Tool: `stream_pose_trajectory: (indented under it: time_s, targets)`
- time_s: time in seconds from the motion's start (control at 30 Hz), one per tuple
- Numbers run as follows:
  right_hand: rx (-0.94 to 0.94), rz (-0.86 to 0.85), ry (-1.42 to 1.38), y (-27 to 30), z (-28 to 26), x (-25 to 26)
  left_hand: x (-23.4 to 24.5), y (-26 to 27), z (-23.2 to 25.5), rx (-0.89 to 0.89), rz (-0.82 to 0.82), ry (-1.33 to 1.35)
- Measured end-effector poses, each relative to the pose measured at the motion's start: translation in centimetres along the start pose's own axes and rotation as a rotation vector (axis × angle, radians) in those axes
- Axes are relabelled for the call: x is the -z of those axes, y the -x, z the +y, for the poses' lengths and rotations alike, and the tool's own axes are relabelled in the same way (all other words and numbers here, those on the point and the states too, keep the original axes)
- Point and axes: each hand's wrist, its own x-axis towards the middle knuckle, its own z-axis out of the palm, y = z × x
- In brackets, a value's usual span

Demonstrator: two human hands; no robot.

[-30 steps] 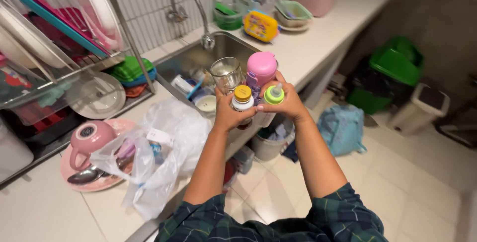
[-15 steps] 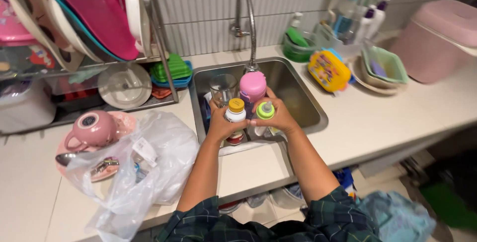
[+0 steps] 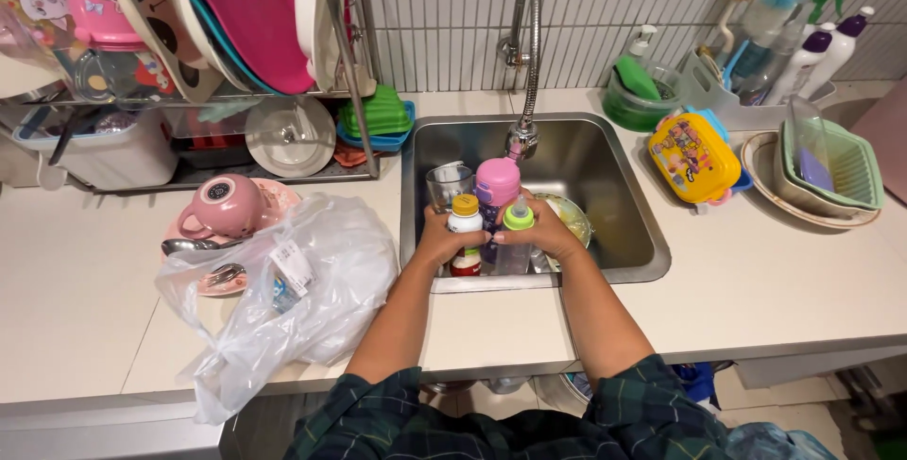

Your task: Clearing items from a table, washing them, and wiping the table surface.

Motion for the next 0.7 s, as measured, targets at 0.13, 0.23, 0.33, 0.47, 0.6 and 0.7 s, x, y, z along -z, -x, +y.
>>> stream_pose_trajectory:
  time_s: [0.13,0.23,0.33,0.47,0.6,0.7]
  targets:
    - [-0.051,0.009,0.008,0.3,-1.2,-0.6,0.2,-1.3,-1.3,0.02,0.001,0.029]
    - [-0.071,0.033,0.047,0.5,-2.0,-1.5,0.1,-0.7,-0.9,0.046,0.001,-0.005]
    - [-0.159,0.11,0.051,0.2,-2.8,-2.6,-0.3,-0.2,-0.5,0.033,0.0,0.003]
    - [-0.363,0.153,0.09,-0.5,-2.5,-3.4,-0.3,-0.3,-0.5,0.053,0.012,-0.02]
    - [-0.536,0.137,0.303,-1.4,-0.9,-2.1,0.5,0.3,0.5,0.028,0.022,-0.069]
    - [-0.575,0.133,0.554,-1.9,-1.0,-2.3,0.7,0.3,0.1,-0.027,0.03,-0.102]
